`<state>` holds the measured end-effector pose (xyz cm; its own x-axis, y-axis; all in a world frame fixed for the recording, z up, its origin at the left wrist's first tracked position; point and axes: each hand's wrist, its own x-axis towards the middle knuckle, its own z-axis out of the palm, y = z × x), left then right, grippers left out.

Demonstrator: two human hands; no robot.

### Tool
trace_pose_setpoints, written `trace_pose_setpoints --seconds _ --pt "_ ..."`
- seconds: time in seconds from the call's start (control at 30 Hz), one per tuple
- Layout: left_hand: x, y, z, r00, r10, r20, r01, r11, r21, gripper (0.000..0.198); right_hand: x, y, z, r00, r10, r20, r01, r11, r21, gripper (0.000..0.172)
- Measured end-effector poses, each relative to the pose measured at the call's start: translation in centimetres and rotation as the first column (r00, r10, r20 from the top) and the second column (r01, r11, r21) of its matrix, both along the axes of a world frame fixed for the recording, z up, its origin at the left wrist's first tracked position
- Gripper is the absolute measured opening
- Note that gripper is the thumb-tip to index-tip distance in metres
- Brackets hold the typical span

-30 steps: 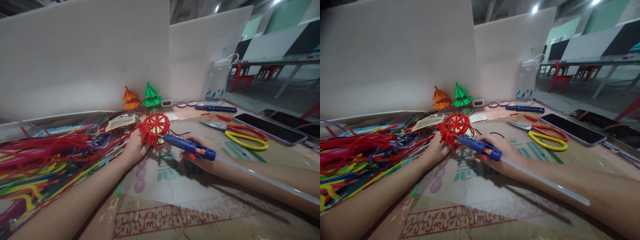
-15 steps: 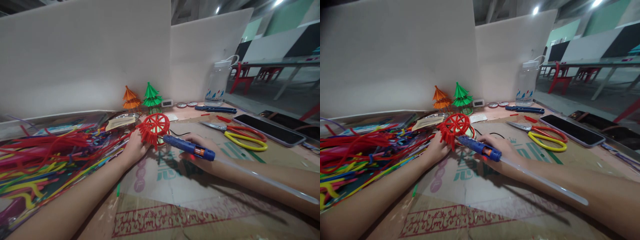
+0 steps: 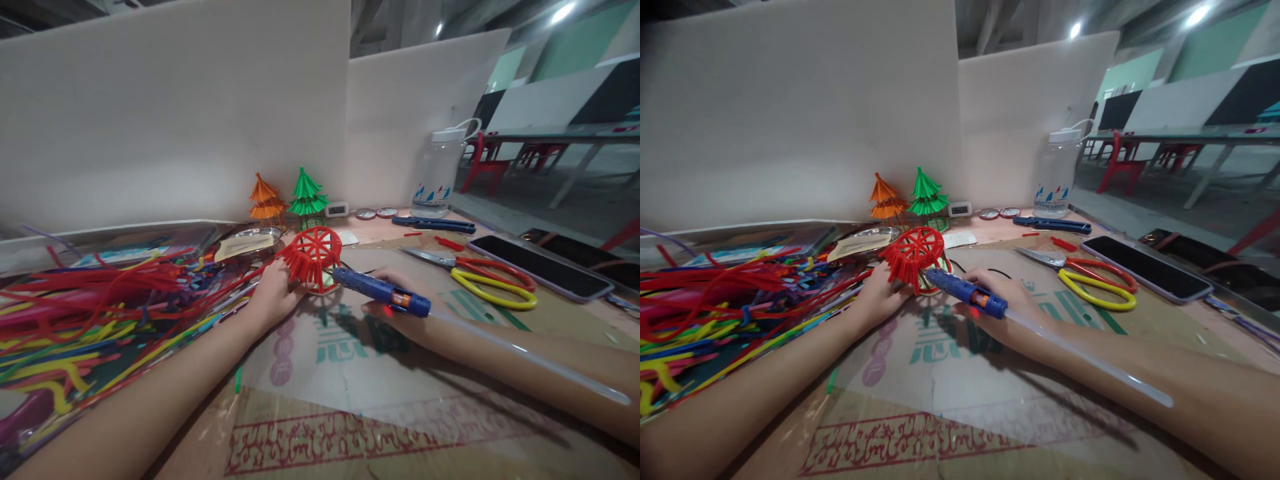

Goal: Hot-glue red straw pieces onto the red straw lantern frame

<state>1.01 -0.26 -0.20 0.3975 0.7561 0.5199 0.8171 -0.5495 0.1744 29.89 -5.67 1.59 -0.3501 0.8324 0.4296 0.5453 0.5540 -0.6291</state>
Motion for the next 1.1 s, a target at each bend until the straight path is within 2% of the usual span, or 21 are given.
trace_pose_setpoints --seconds 0.27,0.5,0.63,0.87,0.97,1.1 --pt "0.0 0.0 0.2 0.998 -0.068 0.021 0.066 0.994 0.085 0.016 0.1 0.0 0.1 0.996 0.058 0.068 -0.06 0.997 0.041 0.026" --pt "-0.4 0.5 -0.7 1.0 0.025 0.003 -0.025 0.997 0.076 0.017 0.4 0.3 0.1 0.994 0.054 0.096 -0.059 0.997 0.05 0.026" --pt "-0.6 0.6 -1.1 1.0 0.022 -0.008 -0.021 0.997 0.076 0.016 0.5 0.6 -0.2 0.993 0.076 0.086 -0.08 0.996 0.045 0.027" --pt "0.0 0.0 -0.1 0.998 -0.05 0.041 0.048 0.997 0.054 0.012 0.3 0.3 0.1 0.994 0.096 0.05 -0.097 0.995 0.018 0.027" --pt "0.0 0.0 0.1 0.993 -0.082 0.082 0.08 0.996 0.024 0.018 0.1 0.0 0.4 0.994 0.104 0.034 -0.104 0.995 0.005 0.028" --pt "-0.3 0.4 -0.5 0.996 -0.052 0.068 0.054 0.998 -0.025 0.032 0.1 -0.2 0.6 0.993 0.11 0.03 -0.11 0.994 -0.008 0.028"
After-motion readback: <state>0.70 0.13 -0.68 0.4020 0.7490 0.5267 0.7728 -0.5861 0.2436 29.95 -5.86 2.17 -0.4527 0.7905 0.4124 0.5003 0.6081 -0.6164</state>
